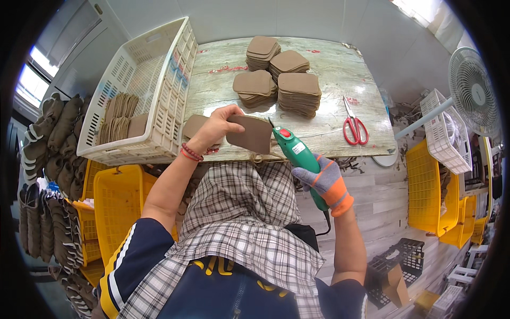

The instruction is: The person uses a green rotary tool to smooth the edges of stacked brown cardboard pieces on a table. The person handles each piece individually, rotating it while applying the tool, then places it back on the stack.

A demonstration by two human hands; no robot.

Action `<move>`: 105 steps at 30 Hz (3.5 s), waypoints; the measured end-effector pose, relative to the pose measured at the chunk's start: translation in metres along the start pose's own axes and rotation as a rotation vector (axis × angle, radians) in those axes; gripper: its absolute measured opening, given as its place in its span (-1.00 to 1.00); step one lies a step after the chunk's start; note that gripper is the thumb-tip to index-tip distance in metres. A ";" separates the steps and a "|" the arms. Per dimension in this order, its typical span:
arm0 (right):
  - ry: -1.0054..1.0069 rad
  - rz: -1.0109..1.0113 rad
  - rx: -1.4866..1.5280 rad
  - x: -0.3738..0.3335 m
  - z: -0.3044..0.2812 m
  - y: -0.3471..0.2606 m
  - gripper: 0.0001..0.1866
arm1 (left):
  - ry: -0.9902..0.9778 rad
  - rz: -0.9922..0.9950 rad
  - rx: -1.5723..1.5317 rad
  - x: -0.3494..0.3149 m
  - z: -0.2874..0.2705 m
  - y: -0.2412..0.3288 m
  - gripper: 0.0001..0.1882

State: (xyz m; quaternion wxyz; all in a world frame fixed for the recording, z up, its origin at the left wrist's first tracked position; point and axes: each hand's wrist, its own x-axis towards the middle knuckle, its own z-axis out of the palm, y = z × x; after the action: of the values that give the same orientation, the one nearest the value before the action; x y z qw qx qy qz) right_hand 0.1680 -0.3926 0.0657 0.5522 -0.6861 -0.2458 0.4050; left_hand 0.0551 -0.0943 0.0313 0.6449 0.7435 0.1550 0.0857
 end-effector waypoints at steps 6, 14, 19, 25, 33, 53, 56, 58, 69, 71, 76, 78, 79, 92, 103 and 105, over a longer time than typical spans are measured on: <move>-0.062 0.022 0.010 -0.001 -0.001 0.002 -0.62 | 0.137 0.049 -0.368 0.001 -0.003 0.001 -0.88; -0.074 0.041 -0.020 0.001 0.006 0.002 -0.59 | 0.041 -0.031 -0.298 -0.001 -0.002 0.006 -0.87; -0.090 0.045 -0.032 0.005 0.009 0.002 -0.59 | -0.025 -0.069 -0.217 0.000 0.005 0.006 -0.83; -0.098 0.003 -0.092 0.012 0.011 0.000 -0.57 | -0.122 -0.101 -0.137 0.000 0.010 0.010 -0.83; -0.103 -0.032 -0.098 0.022 0.017 -0.011 -0.55 | -0.182 -0.119 -0.095 0.005 0.018 0.014 -0.82; 0.051 0.024 -0.052 0.013 0.015 0.034 -0.55 | 0.494 -0.083 -0.989 -0.039 -0.035 -0.002 -0.67; 0.068 0.020 -0.090 0.015 0.025 0.033 -0.55 | 0.595 -0.284 -1.279 -0.047 -0.016 -0.014 -0.66; 0.067 0.027 -0.094 0.014 0.028 0.029 -0.55 | 0.566 -0.201 -1.315 -0.047 -0.008 -0.021 -0.66; 0.043 -0.006 -0.125 0.016 0.049 0.031 -0.47 | 0.695 -0.032 -1.319 -0.040 -0.003 -0.039 -0.64; 0.060 -0.026 -0.151 0.018 0.055 0.032 -0.47 | 0.713 -0.041 -1.358 -0.037 0.005 -0.032 -0.67; 0.100 -0.055 -0.137 0.023 0.061 0.028 -0.47 | 0.678 0.019 -1.603 -0.023 0.025 -0.016 -0.73; 0.117 -0.052 -0.139 0.022 0.061 0.019 -0.47 | 0.633 0.022 -1.627 -0.015 0.032 -0.021 -0.74; 0.131 -0.060 -0.151 0.023 0.060 0.017 -0.47 | 0.610 0.023 -1.640 -0.011 0.035 -0.023 -0.74; 0.290 -0.168 -0.161 0.006 0.032 0.009 -0.55 | 0.687 0.360 -0.471 -0.034 0.001 0.019 -0.62; 0.162 -0.212 -0.224 0.001 0.044 0.003 -0.53 | 0.271 0.076 -0.693 -0.052 0.006 0.009 -0.71; 0.152 -0.203 -0.239 0.001 0.041 0.009 -0.52 | 0.175 0.024 -0.561 -0.059 0.004 0.013 -0.68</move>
State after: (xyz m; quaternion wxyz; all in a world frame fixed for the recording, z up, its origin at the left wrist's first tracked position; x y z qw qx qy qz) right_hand 0.1335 -0.3711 0.0546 0.5217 -0.7473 -0.3175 0.2620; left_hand 0.0025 -0.1201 0.0479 0.8084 0.5277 0.1714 0.1967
